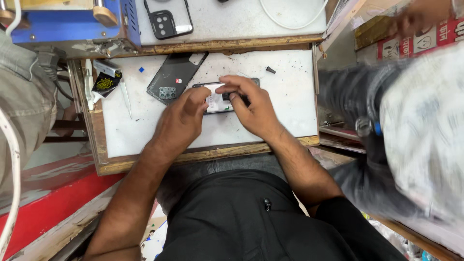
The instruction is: The person uses a red-handled screwdriver to remove and reinsert small screws from a disassembled smartphone on a workbench. They repeatedly pick up screws, place them into screw holes, and turn the screwdriver, occasionally pausing to handle loose screws.
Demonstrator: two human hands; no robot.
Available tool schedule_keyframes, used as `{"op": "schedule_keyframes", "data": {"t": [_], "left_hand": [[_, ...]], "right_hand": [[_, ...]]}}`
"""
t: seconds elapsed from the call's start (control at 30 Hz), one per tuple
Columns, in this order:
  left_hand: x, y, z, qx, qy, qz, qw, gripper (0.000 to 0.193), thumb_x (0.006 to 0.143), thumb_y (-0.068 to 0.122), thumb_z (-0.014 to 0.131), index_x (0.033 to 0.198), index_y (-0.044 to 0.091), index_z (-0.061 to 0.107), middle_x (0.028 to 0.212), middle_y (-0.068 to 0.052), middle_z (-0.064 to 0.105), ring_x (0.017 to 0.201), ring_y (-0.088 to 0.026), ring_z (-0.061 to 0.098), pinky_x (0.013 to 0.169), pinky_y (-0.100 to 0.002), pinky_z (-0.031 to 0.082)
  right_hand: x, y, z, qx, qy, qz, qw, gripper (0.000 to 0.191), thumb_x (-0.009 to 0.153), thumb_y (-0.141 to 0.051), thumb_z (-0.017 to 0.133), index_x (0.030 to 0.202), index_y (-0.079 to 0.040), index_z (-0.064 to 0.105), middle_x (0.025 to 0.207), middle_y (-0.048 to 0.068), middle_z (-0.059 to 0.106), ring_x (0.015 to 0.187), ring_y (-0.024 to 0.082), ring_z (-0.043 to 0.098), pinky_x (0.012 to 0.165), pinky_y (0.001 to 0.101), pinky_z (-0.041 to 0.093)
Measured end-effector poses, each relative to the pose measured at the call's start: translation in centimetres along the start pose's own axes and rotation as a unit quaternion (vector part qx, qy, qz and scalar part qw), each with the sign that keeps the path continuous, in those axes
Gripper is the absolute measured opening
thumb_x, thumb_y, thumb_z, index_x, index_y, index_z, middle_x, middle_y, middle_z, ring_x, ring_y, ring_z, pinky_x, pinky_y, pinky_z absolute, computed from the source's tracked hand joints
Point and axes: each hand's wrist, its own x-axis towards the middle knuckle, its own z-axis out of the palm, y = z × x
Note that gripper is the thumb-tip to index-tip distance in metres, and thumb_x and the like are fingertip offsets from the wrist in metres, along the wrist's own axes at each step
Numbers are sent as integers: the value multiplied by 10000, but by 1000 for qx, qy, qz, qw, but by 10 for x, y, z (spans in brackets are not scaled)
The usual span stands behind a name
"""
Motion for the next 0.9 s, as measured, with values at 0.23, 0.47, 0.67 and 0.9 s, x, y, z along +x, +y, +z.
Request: {"op": "schedule_keyframes", "data": {"t": [0.23, 0.47, 0.67, 0.9], "left_hand": [[10, 12, -8, 63, 18, -1, 998, 485, 965, 109, 769, 1324, 138, 445, 1017, -131, 639, 834, -376, 668, 681, -472, 551], [15, 16, -6, 174, 9, -17, 985, 473, 961, 234, 850, 1293, 121, 534, 884, -109, 642, 726, -342, 658, 640, -473, 542], [3, 6, -8, 73, -2, 26, 997, 474, 960, 59, 774, 1359, 129, 529, 1021, -84, 721, 897, -305, 736, 764, -404, 596], [-22, -9, -3, -60, 166, -57, 983, 544, 1008, -38, 746, 1421, 37, 400, 1042, -133, 734, 941, -231, 759, 851, -350, 622]], "right_hand": [[4, 4, 12, -197, -18, -77, 977, 263, 914, -57, 726, 1177, -80, 713, 1080, 95, 755, 1024, 300, 677, 901, 410, 547], [5, 6, 22, -254, -12, -82, 964, 274, 824, -78, 769, 1089, -42, 713, 1069, 101, 725, 1035, 325, 622, 924, 427, 522], [8, 5, 28, -283, -8, -91, 955, 244, 833, -88, 772, 1071, -58, 732, 1063, 81, 715, 1019, 308, 608, 929, 412, 519], [10, 0, 31, -343, -25, -116, 932, 192, 848, -138, 786, 1035, -103, 759, 1037, 45, 711, 984, 272, 627, 853, 402, 546]]}}
